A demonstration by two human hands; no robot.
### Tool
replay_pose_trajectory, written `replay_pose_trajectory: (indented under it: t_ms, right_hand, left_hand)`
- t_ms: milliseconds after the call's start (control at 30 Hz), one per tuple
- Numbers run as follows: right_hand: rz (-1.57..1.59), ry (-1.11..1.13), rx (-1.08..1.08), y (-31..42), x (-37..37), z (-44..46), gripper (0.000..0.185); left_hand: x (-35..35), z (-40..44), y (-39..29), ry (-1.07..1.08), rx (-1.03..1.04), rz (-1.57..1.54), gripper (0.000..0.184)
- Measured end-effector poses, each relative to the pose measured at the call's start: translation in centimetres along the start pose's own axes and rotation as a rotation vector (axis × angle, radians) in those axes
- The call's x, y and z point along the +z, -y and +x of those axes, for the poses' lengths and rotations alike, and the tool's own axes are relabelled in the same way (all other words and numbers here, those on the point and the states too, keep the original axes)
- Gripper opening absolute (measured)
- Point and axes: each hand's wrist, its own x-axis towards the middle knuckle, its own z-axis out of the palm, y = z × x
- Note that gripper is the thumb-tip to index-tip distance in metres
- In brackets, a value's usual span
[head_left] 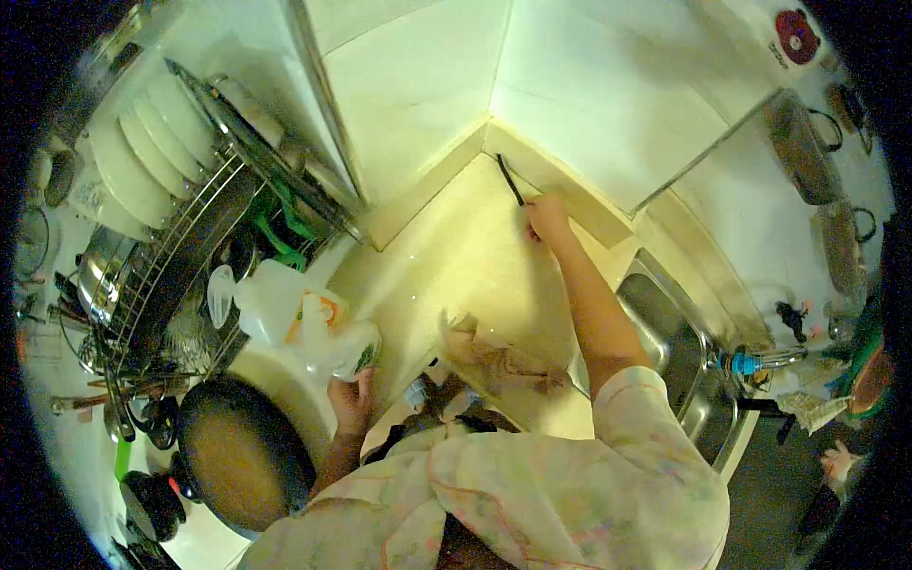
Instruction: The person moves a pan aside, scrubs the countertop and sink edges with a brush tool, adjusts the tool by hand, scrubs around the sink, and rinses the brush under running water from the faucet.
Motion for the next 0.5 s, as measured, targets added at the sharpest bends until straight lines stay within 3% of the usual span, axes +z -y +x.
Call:
replay_pose_trajectory:
  t_ms: [67,167,200,267,367,400,500]
  right_hand:
    - [0.280,0.089,0.080,0.9,1.2,-0.4,0.036]
    - [0.620,0.180,0.004,3.1,3.8,0.2,0.043]
    - [0.733,0.216,-0.022,3.9,4.9,0.3,0.044]
    - [0.495,0.235,-0.066,6.3,6.6,-1.7,0.044]
    - [0.254,0.241,-0.183,7.2,12.2,-7.2,0.038]
    - [0.219,0.228,-0.237,6.8,14.6,-9.7,0.036]
    - [0.072,-0.201,-0.599,5.1,19.1,-7.8,0.032]
  left_hand:
    - [0.3,-0.2,-0.4,-0.009,0.023,-0.086,0.024]
    - [-0.3,-0.2,0.0,0.006,0.076,0.315,0.027]
    - [-0.5,-0.3,0.6,0.040,0.010,0.309,0.027]
    - [-0.7,-0.3,2.1,0.110,-0.123,0.296,0.028]
    - [-0.1,0.1,0.5,0.011,0.076,0.167,0.025]
    - [-0.2,-0.1,1.5,0.028,0.052,0.220,0.024]
    - [0.2,-0.1,1.2,0.000,0.054,0.122,0.025]
